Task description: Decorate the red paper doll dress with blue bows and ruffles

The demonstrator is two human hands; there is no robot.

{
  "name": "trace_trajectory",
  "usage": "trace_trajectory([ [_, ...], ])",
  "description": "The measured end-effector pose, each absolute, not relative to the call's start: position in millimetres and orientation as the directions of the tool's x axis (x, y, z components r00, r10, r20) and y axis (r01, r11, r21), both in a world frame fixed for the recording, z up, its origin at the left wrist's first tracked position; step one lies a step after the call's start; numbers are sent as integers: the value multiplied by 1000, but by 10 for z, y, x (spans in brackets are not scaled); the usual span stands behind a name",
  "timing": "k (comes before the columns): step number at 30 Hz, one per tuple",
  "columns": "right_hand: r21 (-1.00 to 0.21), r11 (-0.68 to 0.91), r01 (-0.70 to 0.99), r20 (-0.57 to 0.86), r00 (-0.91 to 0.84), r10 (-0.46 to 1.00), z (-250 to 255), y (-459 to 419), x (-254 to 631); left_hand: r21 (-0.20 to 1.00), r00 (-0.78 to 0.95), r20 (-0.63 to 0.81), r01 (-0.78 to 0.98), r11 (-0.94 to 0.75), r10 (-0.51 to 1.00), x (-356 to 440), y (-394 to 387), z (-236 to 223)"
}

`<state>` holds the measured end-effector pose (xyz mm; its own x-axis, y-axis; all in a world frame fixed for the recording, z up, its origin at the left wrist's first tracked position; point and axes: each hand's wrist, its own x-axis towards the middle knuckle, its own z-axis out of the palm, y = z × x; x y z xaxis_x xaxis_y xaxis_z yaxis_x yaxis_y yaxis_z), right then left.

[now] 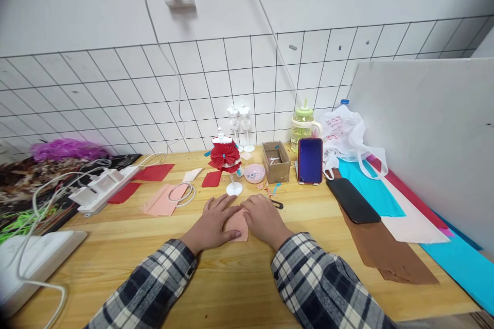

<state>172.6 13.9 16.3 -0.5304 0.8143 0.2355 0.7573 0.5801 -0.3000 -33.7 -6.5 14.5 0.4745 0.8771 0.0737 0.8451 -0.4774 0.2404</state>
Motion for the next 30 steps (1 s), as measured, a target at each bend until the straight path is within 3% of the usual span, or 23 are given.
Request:
trace_trajectory([
  [6,-290,549,784,187,-517,836,75,166,1748,232,408,53,883,-408,912,-378,-50,140],
  [12,-360,559,747,268,-491,829,104,196,1815,223,369,57,901,-372,928,-413,-23,99],
  [18,-421,708,567,261,-672,693,63,162,1742,216,348,59,910,-353,935,-429,-6,79],
  [30,-455,650,609,224,-628,745,12,245,1855,191,278,-6,943,-272,961,-568,52,82],
])
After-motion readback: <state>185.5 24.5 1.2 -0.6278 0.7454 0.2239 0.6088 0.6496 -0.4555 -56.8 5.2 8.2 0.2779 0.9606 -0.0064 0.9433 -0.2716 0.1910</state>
